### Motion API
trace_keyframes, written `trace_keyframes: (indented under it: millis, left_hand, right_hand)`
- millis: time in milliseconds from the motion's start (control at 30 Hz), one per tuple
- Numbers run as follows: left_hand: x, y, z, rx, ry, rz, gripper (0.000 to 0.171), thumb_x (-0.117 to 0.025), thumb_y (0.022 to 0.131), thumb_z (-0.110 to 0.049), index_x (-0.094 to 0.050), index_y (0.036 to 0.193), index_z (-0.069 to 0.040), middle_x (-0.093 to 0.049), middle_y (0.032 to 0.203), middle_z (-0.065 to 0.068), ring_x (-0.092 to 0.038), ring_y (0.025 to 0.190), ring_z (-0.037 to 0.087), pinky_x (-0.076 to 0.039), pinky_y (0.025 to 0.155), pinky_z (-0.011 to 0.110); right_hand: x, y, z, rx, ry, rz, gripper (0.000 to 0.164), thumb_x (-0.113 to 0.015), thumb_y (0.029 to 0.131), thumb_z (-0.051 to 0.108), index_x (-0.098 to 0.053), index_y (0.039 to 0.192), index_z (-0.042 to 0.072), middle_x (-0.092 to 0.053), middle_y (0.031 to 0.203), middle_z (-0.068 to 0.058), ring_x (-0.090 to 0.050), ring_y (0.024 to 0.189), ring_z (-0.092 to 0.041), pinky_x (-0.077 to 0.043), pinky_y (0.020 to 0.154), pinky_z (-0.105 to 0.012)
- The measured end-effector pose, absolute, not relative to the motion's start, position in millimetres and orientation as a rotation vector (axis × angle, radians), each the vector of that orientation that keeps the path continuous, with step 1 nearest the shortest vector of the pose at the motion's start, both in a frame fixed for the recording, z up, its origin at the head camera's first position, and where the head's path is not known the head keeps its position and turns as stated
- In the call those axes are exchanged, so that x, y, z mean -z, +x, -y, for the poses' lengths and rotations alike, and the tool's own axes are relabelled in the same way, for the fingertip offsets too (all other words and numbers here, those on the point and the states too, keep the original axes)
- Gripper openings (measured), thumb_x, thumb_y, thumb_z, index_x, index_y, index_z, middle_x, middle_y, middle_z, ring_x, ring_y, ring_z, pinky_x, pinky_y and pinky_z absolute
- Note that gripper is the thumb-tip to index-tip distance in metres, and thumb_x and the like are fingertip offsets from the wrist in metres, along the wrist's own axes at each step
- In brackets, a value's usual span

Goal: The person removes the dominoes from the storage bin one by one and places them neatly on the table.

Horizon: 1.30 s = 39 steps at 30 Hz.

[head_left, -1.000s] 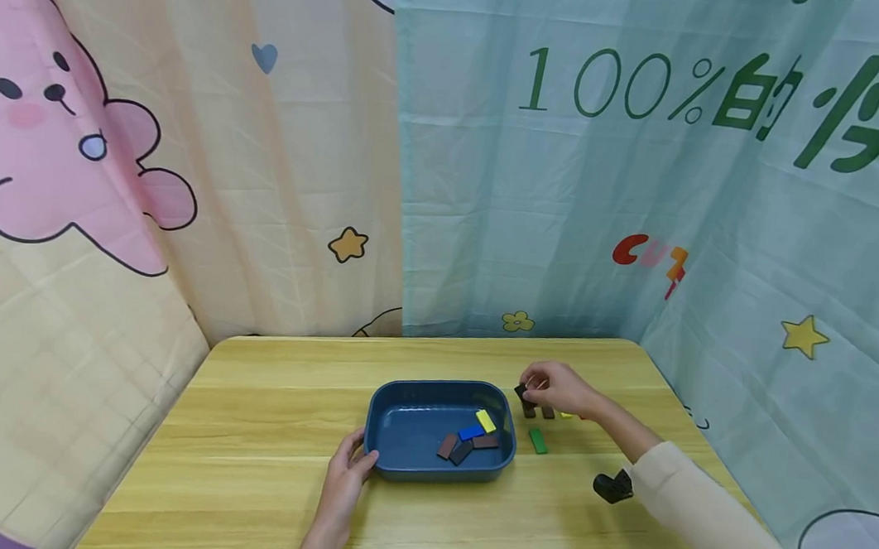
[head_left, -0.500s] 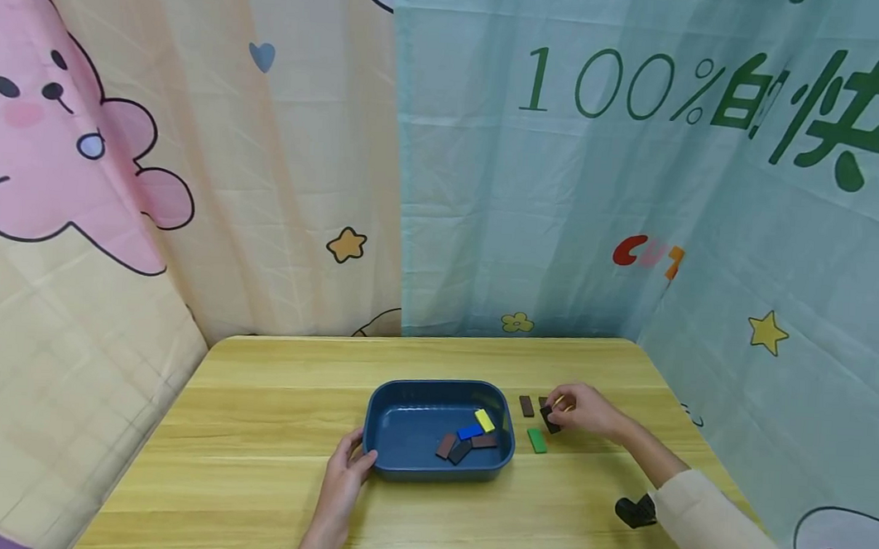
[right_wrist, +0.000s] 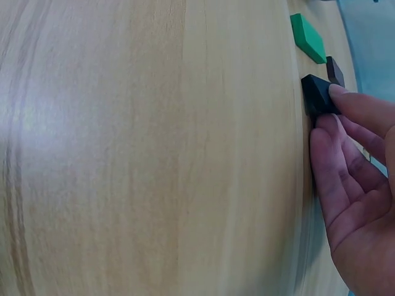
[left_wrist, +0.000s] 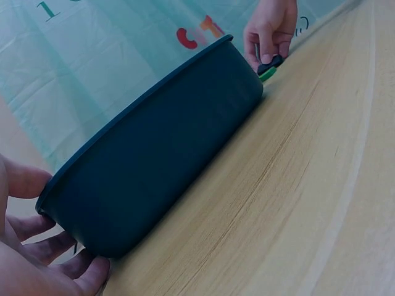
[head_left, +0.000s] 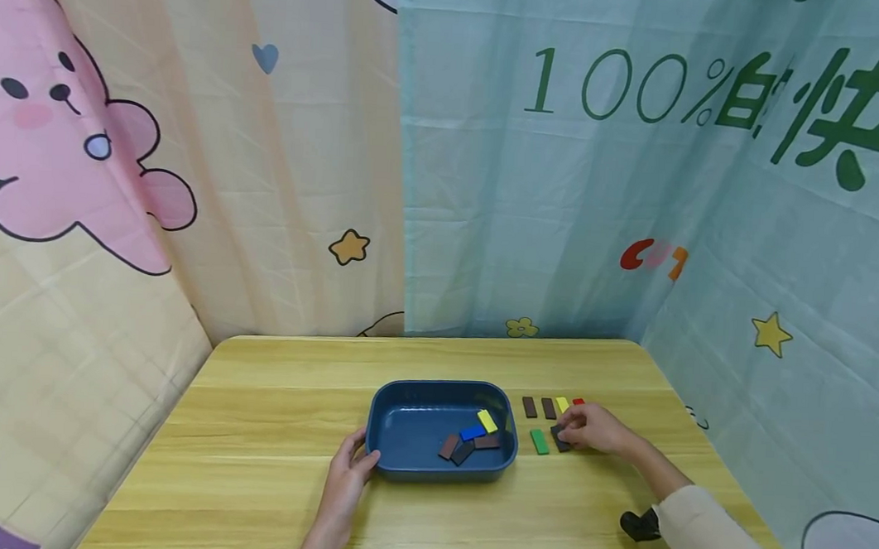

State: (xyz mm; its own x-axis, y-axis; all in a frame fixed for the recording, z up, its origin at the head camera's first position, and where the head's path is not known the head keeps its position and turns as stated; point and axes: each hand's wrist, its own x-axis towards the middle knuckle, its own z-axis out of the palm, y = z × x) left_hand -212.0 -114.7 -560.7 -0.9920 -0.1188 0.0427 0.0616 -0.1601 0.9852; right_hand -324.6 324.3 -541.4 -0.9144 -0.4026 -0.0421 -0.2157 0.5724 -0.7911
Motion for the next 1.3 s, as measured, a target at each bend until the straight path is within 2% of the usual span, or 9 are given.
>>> trace_keyframes:
  millis: [333, 567, 900, 1133, 1300]
  left_hand:
    - [560.2, -211.8, 115.0, 2.311, 0.050, 1.943, 0.048, -0.050, 0.104, 0.002, -0.037, 0.148, 0.015, -0.035, 0.154, 0.035, -0.045, 0.137, 0.045, -0.050, 0.095, 0.028]
    - [560.0, -211.2, 115.3, 2.311, 0.052, 1.939, 0.048, -0.050, 0.104, 0.003, -0.036, 0.148, 0.015, -0.035, 0.154, 0.036, -0.045, 0.137, 0.046, -0.050, 0.095, 0.027]
    - [560.2, -212.7, 114.7, 2.315, 0.066, 1.957, 0.047, -0.049, 0.105, 0.002, -0.037, 0.149, 0.014, -0.035, 0.155, 0.034, -0.044, 0.138, 0.046, -0.050, 0.097, 0.030]
    - [560.2, -213.3, 114.4, 2.316, 0.071, 1.939, 0.046, -0.049, 0.104, 0.003, -0.038, 0.148, 0.014, -0.036, 0.154, 0.034, -0.044, 0.138, 0.046, -0.050, 0.096, 0.028]
    - [559.2, -212.0, 114.2, 2.309, 0.067, 1.946, 0.047, -0.049, 0.104, 0.003, -0.037, 0.148, 0.014, -0.035, 0.154, 0.035, -0.045, 0.137, 0.047, -0.050, 0.095, 0.027]
  right_hand:
    - [539.2, -321.2, -321.5, 1.217, -0.492, -2.620, 0.017, -0.075, 0.093, 0.006, -0.067, 0.103, -0.005, -0.065, 0.085, -0.005, -0.065, 0.077, -0.022, -0.058, 0.066, -0.035]
    - [540.2, -322.0, -318.9, 1.178, -0.505, -2.677, 0.019, -0.077, 0.089, 0.004, -0.066, 0.102, -0.003, -0.061, 0.081, -0.003, -0.058, 0.069, -0.020, -0.051, 0.062, -0.032]
    - [537.8, -321.2, -319.0, 1.235, -0.509, -2.644, 0.015, -0.073, 0.092, 0.003, -0.063, 0.103, -0.003, -0.060, 0.085, -0.007, -0.060, 0.073, -0.022, -0.055, 0.061, -0.033]
    - [521.5, -323.4, -313.7, 1.214, -0.638, -2.662, 0.013, -0.070, 0.096, 0.007, -0.065, 0.103, -0.003, -0.061, 0.087, -0.006, -0.056, 0.073, -0.020, -0.049, 0.059, -0.029]
    - [513.0, -329.5, -305.5, 1.162, -0.716, -2.693, 0.013, -0.072, 0.094, 0.008, -0.067, 0.101, -0.002, -0.063, 0.087, -0.004, -0.058, 0.072, -0.016, -0.050, 0.060, -0.028]
